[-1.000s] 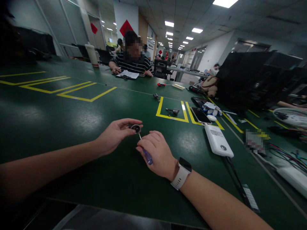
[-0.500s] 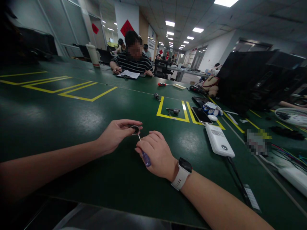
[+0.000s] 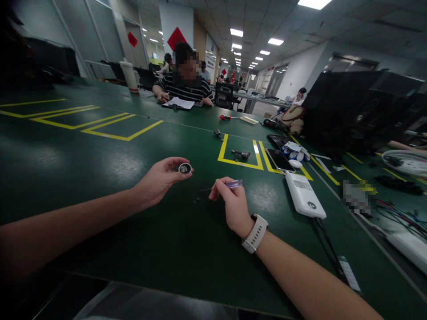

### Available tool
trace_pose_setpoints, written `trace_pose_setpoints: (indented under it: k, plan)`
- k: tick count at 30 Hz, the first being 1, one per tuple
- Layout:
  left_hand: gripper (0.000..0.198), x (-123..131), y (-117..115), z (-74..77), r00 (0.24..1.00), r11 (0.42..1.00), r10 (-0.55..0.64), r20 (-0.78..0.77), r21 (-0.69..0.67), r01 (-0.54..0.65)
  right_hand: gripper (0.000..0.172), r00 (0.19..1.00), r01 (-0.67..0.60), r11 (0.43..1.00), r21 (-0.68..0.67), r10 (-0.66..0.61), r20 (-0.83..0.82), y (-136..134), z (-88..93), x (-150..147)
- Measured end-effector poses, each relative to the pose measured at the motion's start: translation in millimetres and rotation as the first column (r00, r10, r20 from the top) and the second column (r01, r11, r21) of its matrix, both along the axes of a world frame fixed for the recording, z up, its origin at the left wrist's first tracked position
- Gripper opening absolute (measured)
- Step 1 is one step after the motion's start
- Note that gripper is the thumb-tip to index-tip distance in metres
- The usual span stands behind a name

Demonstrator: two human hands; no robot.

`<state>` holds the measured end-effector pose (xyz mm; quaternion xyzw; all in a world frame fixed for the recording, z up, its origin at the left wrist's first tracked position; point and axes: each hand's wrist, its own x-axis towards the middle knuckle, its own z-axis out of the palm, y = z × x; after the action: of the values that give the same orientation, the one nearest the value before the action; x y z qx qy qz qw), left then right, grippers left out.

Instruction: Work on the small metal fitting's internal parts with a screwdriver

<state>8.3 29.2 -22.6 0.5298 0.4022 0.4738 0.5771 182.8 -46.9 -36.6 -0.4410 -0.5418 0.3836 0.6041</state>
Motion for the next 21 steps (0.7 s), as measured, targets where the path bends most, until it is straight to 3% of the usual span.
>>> trace_pose_setpoints:
  k: [4, 11, 14, 17, 21]
  plan:
    - [0.039, -0.4, 1.7, 2.6, 0.999, 1.000, -0.006, 0.041, -0.016, 0.007, 0.020, 0.980, -0.068, 0.991, -0.116, 0.044, -0.195, 6.4, -2.9, 2.0]
    - [0.035, 4.4, -6.3, 13.7, 0.986, 0.992, -0.002, 0.169, -0.123, 0.023, 0.022, 0.990, -0.080, 0.991, -0.103, 0.066, -0.125, 6.2, -8.9, 3.7]
    - [0.029, 4.3, -6.9, 14.4, 0.986, 0.992, -0.016, 0.168, -0.123, 0.037, 0.023, 0.999, -0.047, 0.993, -0.112, 0.047, -0.009, 5.0, -7.7, 4.3]
    - [0.025, 4.3, -6.0, 14.0, 0.978, 0.990, -0.036, 0.203, -0.127, 0.063, 0.026, 0.977, -0.007, 0.995, -0.098, 0.027, 0.210, -1.0, -0.6, 4.0]
    - [0.025, 5.2, -6.6, 14.6, 0.969, 0.987, -0.063, 0.237, -0.127, 0.095, 0.027, 0.820, 0.030, 0.988, 0.154, -0.113, 0.562, -8.6, 5.6, 0.9]
